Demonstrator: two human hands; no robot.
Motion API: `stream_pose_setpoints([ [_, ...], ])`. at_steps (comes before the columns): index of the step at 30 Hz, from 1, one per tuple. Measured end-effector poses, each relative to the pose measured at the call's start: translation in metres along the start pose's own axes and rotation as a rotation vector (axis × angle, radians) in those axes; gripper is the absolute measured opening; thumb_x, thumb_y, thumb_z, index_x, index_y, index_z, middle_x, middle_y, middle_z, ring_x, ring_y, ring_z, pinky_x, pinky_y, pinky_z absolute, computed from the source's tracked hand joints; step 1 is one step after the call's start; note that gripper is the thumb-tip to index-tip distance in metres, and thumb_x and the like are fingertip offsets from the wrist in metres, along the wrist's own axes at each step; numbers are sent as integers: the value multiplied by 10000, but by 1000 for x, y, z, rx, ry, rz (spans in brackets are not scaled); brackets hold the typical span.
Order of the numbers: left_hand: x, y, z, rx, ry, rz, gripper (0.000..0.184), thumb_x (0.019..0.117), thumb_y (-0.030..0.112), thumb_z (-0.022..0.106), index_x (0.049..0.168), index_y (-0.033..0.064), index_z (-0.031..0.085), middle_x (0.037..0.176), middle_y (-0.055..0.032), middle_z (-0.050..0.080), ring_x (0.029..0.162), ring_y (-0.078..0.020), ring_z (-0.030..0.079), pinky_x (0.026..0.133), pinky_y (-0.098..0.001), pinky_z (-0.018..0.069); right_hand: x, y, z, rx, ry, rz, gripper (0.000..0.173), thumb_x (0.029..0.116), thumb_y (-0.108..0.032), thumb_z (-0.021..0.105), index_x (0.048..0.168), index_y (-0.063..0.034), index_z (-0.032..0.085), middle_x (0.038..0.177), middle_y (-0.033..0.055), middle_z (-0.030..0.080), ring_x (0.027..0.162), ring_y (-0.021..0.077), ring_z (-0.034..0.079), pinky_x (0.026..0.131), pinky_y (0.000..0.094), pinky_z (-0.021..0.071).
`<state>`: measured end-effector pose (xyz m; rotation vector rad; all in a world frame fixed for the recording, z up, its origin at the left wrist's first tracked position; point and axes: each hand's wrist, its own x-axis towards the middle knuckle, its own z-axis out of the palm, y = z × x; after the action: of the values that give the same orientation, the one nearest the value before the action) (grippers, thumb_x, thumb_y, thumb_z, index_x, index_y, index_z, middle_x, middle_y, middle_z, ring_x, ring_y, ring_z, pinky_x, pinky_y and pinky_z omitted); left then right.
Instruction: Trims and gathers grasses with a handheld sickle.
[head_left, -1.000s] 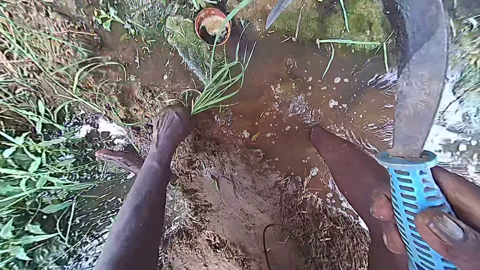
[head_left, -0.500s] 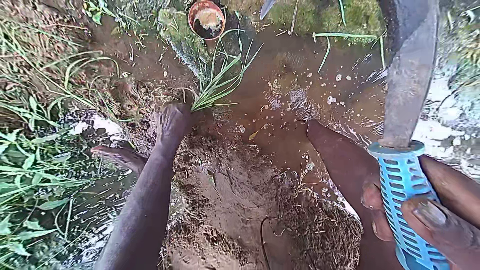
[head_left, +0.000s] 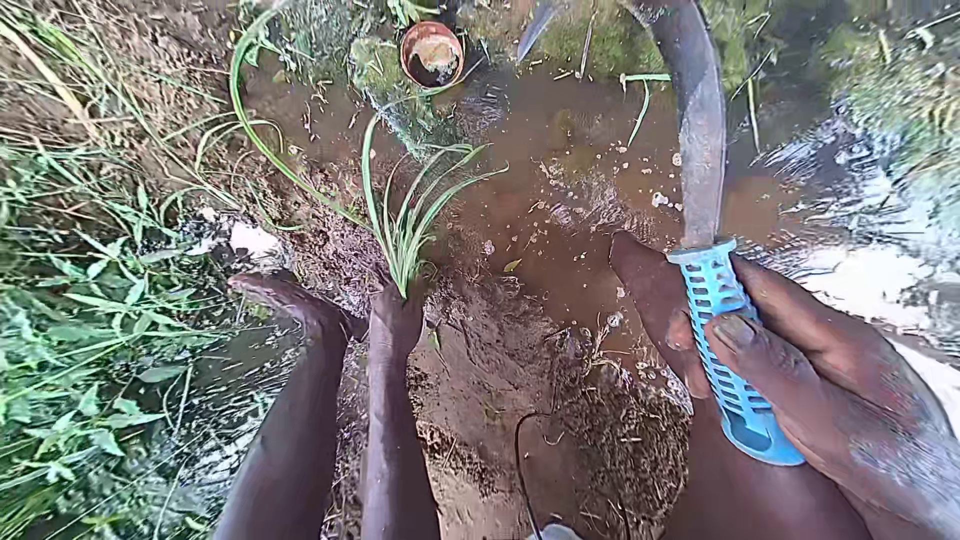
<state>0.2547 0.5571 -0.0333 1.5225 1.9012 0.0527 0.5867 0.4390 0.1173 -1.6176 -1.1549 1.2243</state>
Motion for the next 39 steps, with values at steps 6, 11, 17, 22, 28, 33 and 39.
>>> stream_pose_setpoints([
  [6, -46, -10, 3, 4, -16, -162, 454, 1089, 357, 470, 1140, -53, 659, 956, -239, 673, 903, -373, 656, 855, -604, 494, 3, -2, 5, -3, 15, 13, 396, 1026, -339, 529, 1380, -167, 583, 846, -7, 669, 601, 110, 646, 499, 245, 578],
  [11, -35, -6, 3, 340, -230, -229, 537, 1080, 447, 441, 1211, -26, 658, 1165, -282, 675, 1134, -453, 645, 965, -659, 471, 5, -1, 9, -60, -8, -3, 384, 1022, -394, 520, 1319, -166, 604, 853, -18, 676, 592, 109, 642, 489, 268, 574],
  [17, -15, -17, 32, 431, -286, -176, 536, 1051, 473, 502, 1313, 22, 627, 1268, -269, 651, 1201, -451, 620, 986, -666, 460, 5, 0, 10, -29, -20, 23, 384, 1031, -346, 523, 1356, -150, 581, 836, 5, 672, 565, 113, 636, 488, 257, 575],
  [22, -20, -19, 43, 519, -307, -155, 560, 1020, 488, 562, 1353, 40, 603, 1295, -261, 639, 1208, -449, 616, 984, -660, 466, 6, 2, 9, -69, -34, 7, 417, 1041, -390, 498, 1378, -156, 571, 830, -22, 677, 569, 92, 633, 478, 245, 560],
  [28, -10, -14, 41, 578, -370, -142, 480, 1052, 446, 509, 1250, 36, 662, 1264, -234, 664, 1222, -413, 619, 995, -639, 464, 6, 2, 7, -39, -47, 33, 434, 1045, -359, 501, 1429, -159, 537, 819, -16, 669, 557, 85, 621, 480, 240, 554],
  [33, -5, -6, 42, 638, -431, -109, 472, 1058, 425, 494, 1265, 33, 655, 1303, -233, 648, 1251, -415, 601, 1006, -650, 452, 6, 2, 6, -56, -52, 33, 431, 1054, -354, 499, 1439, -162, 531, 826, -15, 666, 580, 84, 625, 492, 246, 553],
  [39, -16, -4, 42, 524, -470, -102, 530, 1038, 491, 519, 1232, 18, 656, 1239, -247, 660, 1195, -421, 623, 981, -653, 463, 7, 4, 7, -96, -57, 35, 448, 1057, -385, 493, 1435, -149, 534, 803, -10, 649, 558, 85, 609, 482, 258, 547],
])
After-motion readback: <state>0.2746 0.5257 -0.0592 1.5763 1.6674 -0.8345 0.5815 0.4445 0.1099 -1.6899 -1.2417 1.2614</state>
